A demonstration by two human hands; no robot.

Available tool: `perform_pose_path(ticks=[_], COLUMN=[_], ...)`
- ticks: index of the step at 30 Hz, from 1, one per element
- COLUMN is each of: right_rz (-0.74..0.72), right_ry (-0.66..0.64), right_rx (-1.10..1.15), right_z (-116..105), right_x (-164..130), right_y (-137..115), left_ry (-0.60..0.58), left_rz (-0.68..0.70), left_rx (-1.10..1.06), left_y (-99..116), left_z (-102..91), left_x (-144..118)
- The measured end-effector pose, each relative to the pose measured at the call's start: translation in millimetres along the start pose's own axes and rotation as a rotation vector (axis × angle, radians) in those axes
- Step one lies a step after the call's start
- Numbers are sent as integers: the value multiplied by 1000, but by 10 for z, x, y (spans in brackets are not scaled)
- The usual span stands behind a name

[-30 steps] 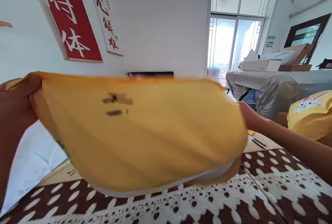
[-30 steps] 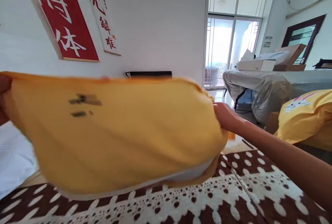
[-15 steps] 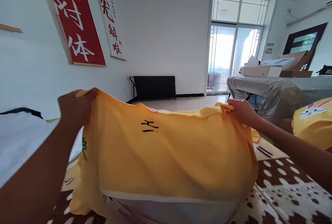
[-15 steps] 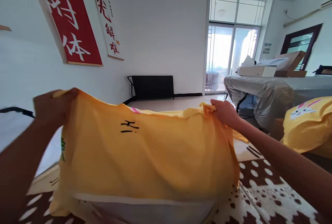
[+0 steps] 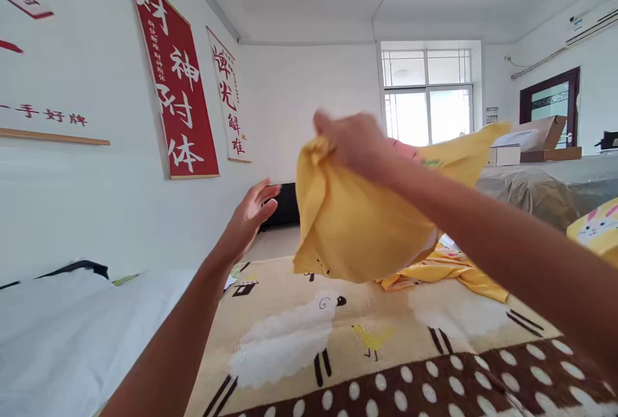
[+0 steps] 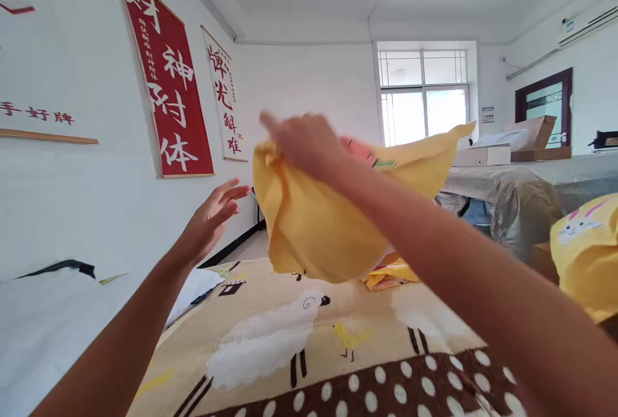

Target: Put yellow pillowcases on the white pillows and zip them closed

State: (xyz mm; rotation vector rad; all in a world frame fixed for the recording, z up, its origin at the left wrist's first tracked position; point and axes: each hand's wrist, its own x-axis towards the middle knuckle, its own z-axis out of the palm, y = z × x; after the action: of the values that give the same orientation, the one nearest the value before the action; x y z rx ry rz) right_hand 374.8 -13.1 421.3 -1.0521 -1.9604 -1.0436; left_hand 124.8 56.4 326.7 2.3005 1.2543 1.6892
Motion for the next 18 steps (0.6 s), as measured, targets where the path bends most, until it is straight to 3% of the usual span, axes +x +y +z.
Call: perform_pose_path(ticks=[2,3,5,7,10,13,16,18], right_rz=[-92,-102,-54,54,122,95,136,209], right_ry=[-154,-198,-267,-334,-445,-619,-813,-799], right_rx=[86,139,237,319,556,835,761,564], right_z=[378,546,787,866,690,370,191,180], right_x=[-44,-84,-187,-308,-553,-1000,-1642,-2052], right_y=[-199,-265,-335,-324,-135,214,541,660], left_ry=[-274,-346,-361,-346,-351,-246,-130,-90], left_rz=[150,166,106,51,43,27,4,-4], left_rx=[-58,-39,35,58,107,153,179,178], left_y=[362,496,645,671,633,609,574,542], left_z=[161,249,439,611,735,687,611,599], left_x=[-45,-69,-124,-181,-228,-200,-140,-113])
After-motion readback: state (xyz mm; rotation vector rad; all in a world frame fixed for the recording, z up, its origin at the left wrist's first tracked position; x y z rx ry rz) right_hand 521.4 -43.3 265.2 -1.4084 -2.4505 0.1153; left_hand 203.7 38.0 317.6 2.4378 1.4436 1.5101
